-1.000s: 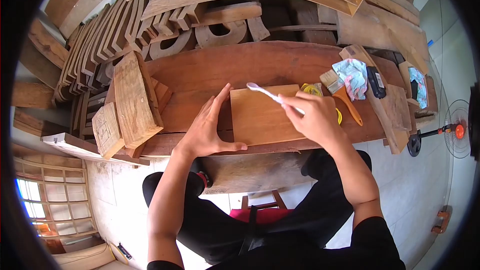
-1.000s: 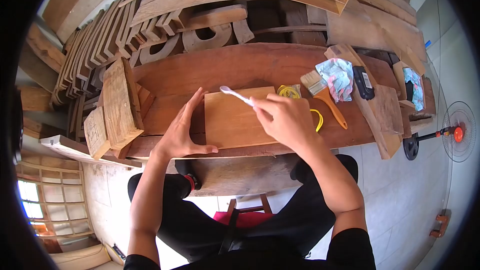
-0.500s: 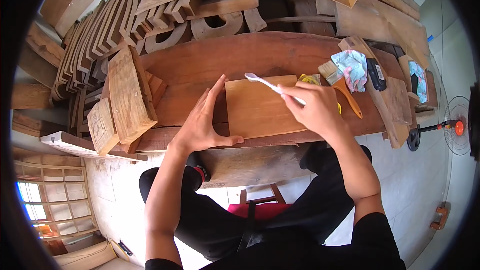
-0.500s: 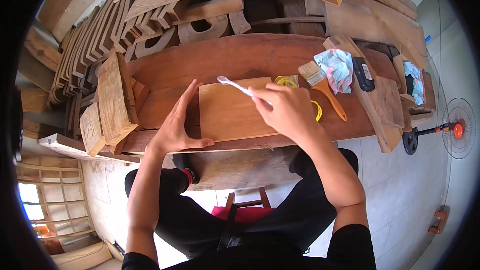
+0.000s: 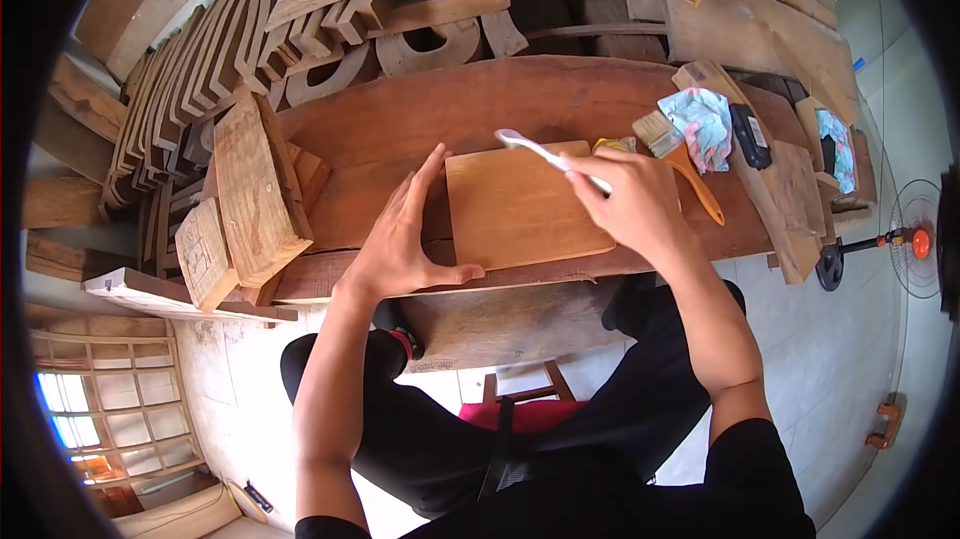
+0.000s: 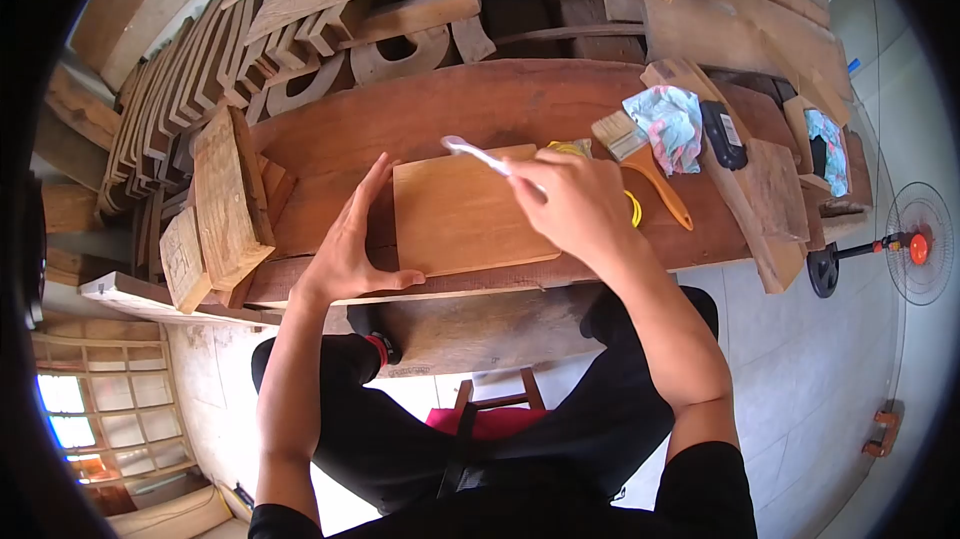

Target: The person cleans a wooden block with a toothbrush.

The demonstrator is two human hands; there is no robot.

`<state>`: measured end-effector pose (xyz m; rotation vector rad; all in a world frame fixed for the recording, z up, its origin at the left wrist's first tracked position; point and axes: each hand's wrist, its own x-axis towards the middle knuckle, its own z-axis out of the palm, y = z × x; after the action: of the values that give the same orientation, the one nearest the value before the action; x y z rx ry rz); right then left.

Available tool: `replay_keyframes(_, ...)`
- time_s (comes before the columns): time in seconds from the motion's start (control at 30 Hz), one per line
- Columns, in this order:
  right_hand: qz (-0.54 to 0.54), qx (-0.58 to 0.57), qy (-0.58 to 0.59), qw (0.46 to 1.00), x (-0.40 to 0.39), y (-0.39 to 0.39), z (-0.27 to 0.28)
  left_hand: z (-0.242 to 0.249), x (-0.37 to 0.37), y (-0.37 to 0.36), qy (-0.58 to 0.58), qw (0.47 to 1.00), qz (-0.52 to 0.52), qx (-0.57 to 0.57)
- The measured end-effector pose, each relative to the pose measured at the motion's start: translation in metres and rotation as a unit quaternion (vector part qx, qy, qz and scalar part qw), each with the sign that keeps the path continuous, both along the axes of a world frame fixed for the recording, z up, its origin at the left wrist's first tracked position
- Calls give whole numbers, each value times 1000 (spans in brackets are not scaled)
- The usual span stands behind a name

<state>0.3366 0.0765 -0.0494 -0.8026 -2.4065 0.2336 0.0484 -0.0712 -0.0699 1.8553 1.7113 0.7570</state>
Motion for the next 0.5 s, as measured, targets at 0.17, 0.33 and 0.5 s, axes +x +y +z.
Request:
replay_keyframes(0.17,95,-63,17,993,-7,-37,-2,0,-2,5,1,1000,-8,20)
replay_keyframes(0.33,74,-43,23,996,-7,-22,-8,-3,-2,3,-2,999,-5,32)
replay_keyframes(0.5,19,-28,8,999,-15,-13,-11,-6,-1,1,13,999,-10,40)
